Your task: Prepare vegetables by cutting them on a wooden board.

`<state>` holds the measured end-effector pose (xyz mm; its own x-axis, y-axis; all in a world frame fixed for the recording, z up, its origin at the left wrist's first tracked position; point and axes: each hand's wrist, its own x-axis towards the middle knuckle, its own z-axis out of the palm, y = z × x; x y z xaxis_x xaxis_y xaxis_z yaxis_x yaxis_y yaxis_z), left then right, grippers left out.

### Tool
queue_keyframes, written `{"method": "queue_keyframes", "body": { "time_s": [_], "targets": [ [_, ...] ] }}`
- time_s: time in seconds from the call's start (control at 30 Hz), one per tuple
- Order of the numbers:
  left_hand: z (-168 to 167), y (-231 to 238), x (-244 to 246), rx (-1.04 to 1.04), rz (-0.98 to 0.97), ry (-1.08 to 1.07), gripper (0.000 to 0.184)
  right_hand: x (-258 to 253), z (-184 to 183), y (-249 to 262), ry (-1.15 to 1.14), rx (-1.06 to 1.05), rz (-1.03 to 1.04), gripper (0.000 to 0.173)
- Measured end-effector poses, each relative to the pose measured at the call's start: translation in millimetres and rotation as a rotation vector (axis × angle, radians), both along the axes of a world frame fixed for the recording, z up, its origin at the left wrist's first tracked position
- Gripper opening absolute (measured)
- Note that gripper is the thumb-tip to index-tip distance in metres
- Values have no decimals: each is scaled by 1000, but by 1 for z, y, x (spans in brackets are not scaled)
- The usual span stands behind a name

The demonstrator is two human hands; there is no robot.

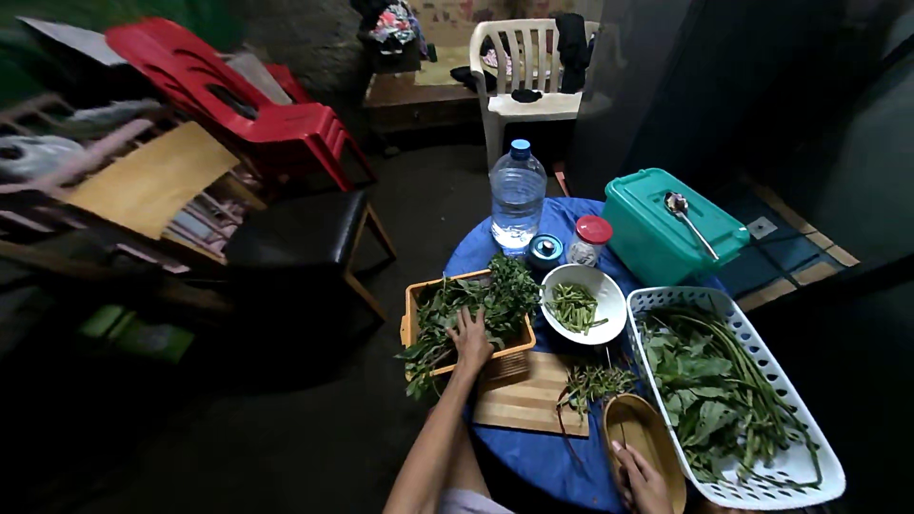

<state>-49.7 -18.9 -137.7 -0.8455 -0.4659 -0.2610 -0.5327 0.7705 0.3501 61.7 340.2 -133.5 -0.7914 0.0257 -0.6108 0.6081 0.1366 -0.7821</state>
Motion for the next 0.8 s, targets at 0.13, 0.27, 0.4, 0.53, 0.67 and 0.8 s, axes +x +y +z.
{"method": "queue_keyframes", "body": {
  "time_s": [0.13, 0.27, 0.4, 0.53, 0.67, 0.8],
  "targets": [
    [2, -21, -8, 23, 12, -24, 79, 0, 6, -3, 66, 118, 74, 37],
    [30, -64, -19, 258, -1, -50, 63, -10, 13, -18, 192, 216, 255, 42],
    [39, -108, -21, 461, -27, -9, 57, -45, 17, -66, 300, 176, 508, 43],
    [25, -132, -24, 528, 1, -11, 37, -102, 25, -145, 357, 158, 686, 42],
    [23, -140, -26, 566, 38, -46, 41, -158, 32, -213, 287, 421, 773, 47],
    [21, -144, -18, 613, 37, 14, 39, -178, 16, -236, 360, 609, 667, 59]
  ]
}}
